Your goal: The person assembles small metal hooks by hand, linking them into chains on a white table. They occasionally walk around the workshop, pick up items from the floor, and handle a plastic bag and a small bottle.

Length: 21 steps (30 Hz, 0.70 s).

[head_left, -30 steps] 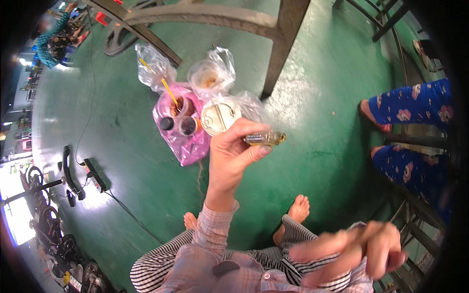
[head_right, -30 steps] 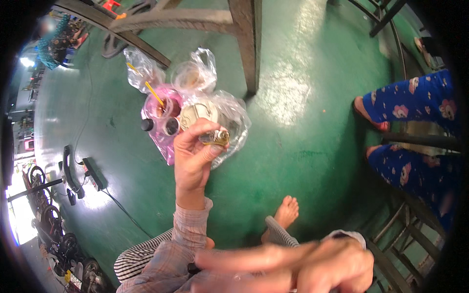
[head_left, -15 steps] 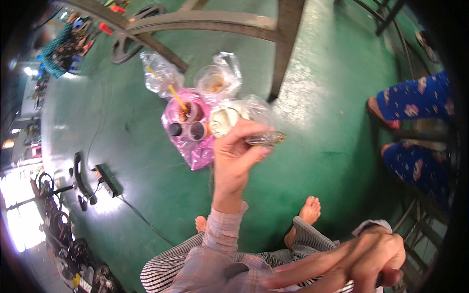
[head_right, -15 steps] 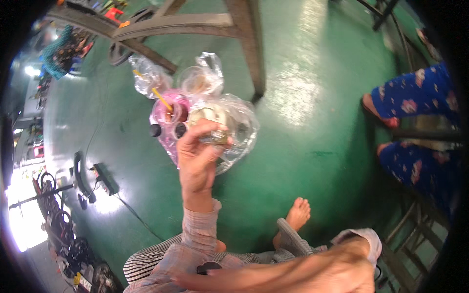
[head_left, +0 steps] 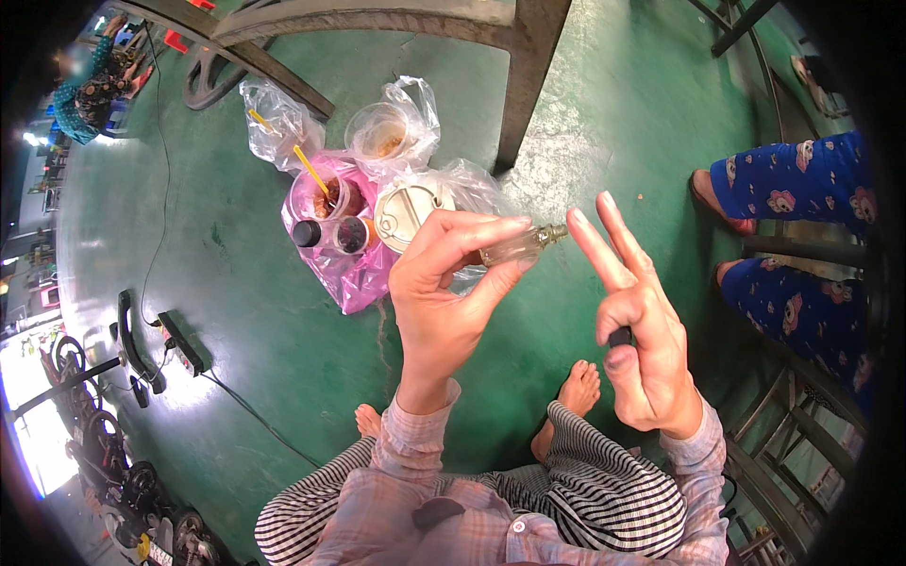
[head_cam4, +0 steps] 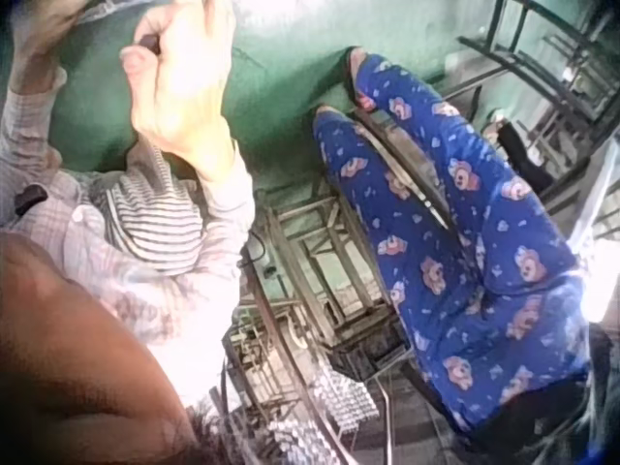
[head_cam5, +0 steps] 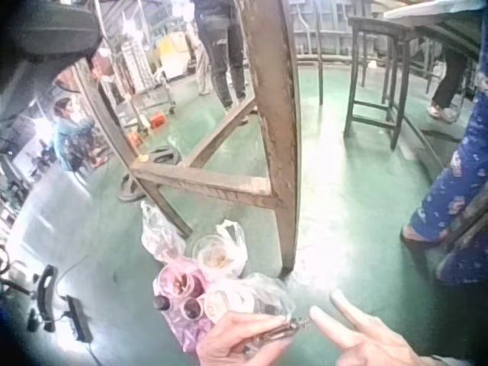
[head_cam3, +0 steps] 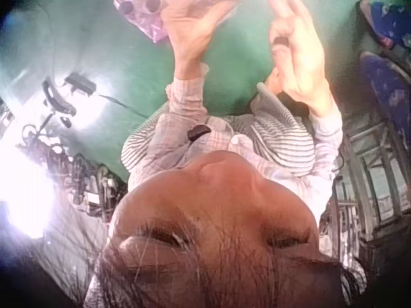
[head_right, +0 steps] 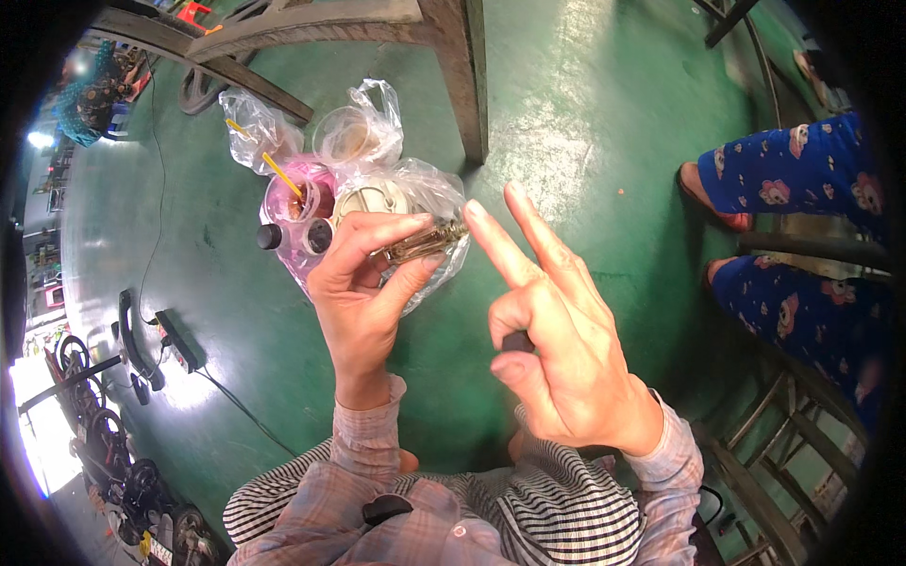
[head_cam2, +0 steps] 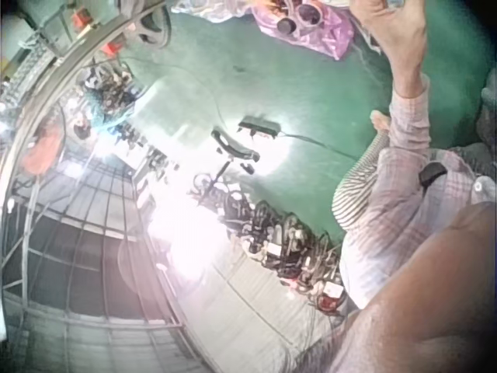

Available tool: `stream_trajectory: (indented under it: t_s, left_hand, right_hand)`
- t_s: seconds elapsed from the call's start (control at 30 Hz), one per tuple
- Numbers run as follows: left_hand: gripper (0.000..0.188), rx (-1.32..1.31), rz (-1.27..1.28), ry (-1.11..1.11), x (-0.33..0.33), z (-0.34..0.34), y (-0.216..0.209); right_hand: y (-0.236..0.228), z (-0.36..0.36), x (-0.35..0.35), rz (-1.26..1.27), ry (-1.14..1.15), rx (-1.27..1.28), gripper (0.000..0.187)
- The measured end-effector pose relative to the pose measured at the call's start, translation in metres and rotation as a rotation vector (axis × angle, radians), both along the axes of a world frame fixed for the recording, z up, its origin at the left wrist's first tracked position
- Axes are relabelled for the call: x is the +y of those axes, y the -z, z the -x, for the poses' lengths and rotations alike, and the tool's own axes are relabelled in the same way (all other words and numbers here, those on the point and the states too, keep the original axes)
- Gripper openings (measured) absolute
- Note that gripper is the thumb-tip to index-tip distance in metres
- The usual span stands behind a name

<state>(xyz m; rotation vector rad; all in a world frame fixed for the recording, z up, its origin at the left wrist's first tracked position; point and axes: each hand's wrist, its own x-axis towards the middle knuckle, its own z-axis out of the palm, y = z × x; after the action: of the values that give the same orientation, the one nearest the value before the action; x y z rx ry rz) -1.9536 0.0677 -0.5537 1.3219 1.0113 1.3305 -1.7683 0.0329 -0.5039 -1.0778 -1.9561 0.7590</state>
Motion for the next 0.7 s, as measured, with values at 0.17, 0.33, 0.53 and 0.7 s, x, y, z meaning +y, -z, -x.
stream_trajectory:
  t_s: [0.17,0.33,0.53,0.7]
  left_hand:
    - [0.037,0.229,-0.138,-0.092,-0.001,-0.002,-0.001]
    - [0.036,0.591,-0.312,-0.113,-0.003,-0.007,0.0]
    - [0.039,-0.224,0.157,0.098,-0.003,0.001,0.008]
    - [0.039,-0.417,0.102,0.226,-0.004,0.002,0.019]
  right_hand:
    - [0.016,0.002,0.0,0.157,0.005,0.16,0.031]
    - [0.035,0.001,-0.002,0.601,0.029,0.646,0.034]
    - [-0.024,-0.015,-0.021,0.493,-0.44,0.939,0.041]
    - [-0.053,-0.012,-0.029,0.487,-0.692,1.116,0.039]
